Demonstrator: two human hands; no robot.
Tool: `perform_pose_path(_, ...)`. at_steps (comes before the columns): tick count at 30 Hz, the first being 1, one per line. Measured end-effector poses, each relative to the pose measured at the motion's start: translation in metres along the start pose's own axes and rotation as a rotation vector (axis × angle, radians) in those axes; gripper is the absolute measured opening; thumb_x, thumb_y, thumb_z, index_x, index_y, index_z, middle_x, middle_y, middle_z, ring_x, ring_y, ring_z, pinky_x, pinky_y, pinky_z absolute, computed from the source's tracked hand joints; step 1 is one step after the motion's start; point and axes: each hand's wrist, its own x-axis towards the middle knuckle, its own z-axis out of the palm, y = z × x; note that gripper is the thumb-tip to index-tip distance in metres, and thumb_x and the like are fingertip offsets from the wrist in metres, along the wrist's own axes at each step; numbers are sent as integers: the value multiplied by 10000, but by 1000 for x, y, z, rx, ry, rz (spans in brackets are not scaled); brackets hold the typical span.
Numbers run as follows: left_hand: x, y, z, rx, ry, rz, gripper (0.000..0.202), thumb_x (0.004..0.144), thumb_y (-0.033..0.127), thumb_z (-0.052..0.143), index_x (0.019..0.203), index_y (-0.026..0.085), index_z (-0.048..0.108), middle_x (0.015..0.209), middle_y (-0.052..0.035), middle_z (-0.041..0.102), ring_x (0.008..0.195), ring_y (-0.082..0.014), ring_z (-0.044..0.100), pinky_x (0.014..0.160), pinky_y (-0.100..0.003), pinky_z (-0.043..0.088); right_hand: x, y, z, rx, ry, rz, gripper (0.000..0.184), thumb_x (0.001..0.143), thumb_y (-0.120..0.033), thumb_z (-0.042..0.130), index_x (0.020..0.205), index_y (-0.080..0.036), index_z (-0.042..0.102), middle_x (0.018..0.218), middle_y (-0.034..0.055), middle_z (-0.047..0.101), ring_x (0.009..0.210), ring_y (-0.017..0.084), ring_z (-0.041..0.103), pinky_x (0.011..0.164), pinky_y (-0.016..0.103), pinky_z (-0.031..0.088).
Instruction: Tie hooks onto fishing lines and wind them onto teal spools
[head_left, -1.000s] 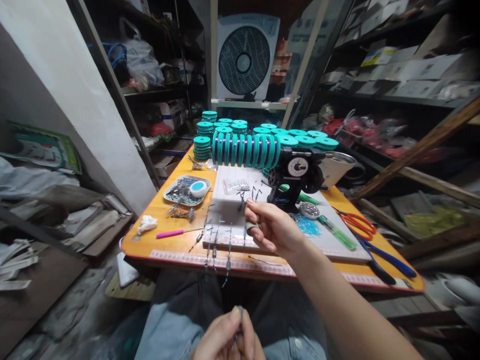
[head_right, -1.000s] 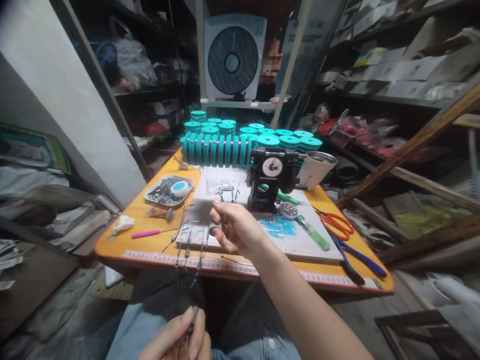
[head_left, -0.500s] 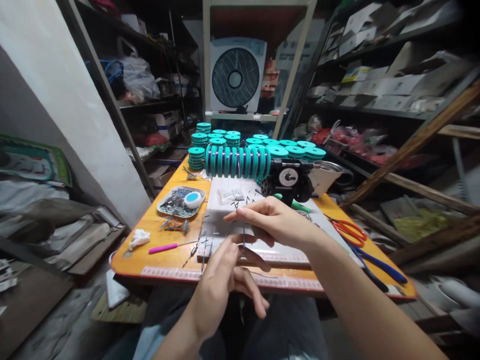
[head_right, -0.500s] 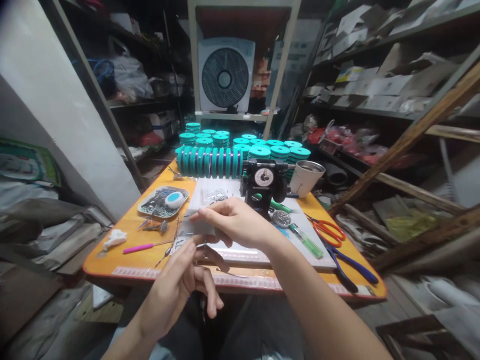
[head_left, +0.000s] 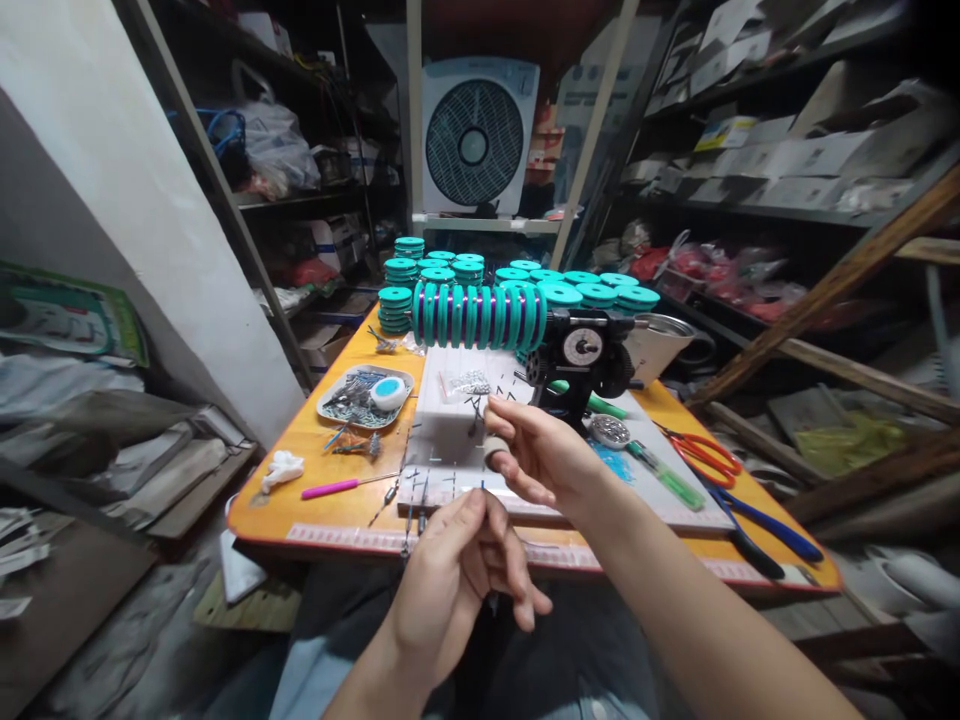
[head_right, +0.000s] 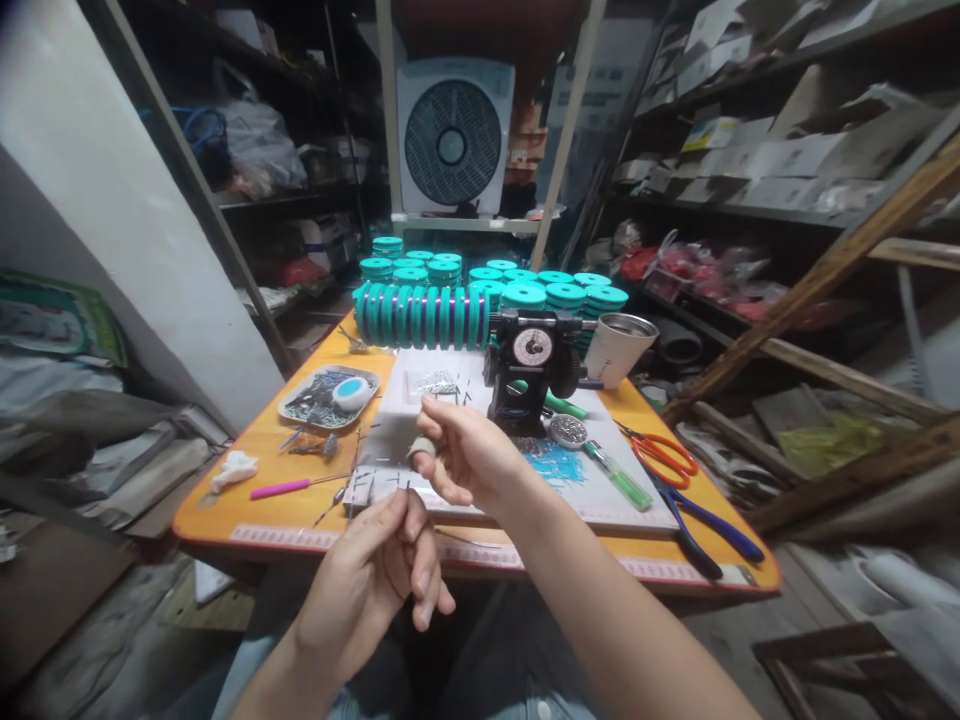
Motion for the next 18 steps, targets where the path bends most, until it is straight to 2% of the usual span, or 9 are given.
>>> perform_pose_path(3, -9, -6, 0, -2, 18, -49, 331, 957, 348, 277, 746, 124, 398, 566, -51, 593, 493, -154, 617, 515, -234, 471, 4, 1, -2, 28, 75, -15, 344, 923, -389, 357, 658, -175, 310, 458, -4, 510, 234, 77, 363, 225, 137, 159)
perform_pose_path(7, -20, -16, -2, -4, 37, -88, 323, 950, 371, 291, 760, 128, 388, 626, -84, 636, 528, -175, 638, 455, -203, 455, 3, -1, -4, 5, 68, -26, 345, 925, -382, 354, 655, -173, 304, 456, -6, 504, 219, 66, 336, 227, 134, 164)
perform_pose_path(13, -32, -30, -14, -126, -91, -103, 347, 965, 371, 213, 779, 132, 382, 659, -116, 662, 508, -178, 640, 446, -207, 470, 2, -1, -4, -8, 53, -26, 354, 939, -380, 322, 655, -170, 310, 462, -2, 511, 218, 68, 343, 224, 132, 173)
perform_pose_path(18, -34, -29, -15, -222, -116, -100, 415, 979, 351, 146, 814, 116, 445, 667, -129, 669, 488, -155, 632, 419, -172, 464, 3, 0, -2, -49, 0, -33, 344, 924, -402, 384, 676, -165, 361, 478, 11, 528, 260, 63, 359, 226, 123, 208)
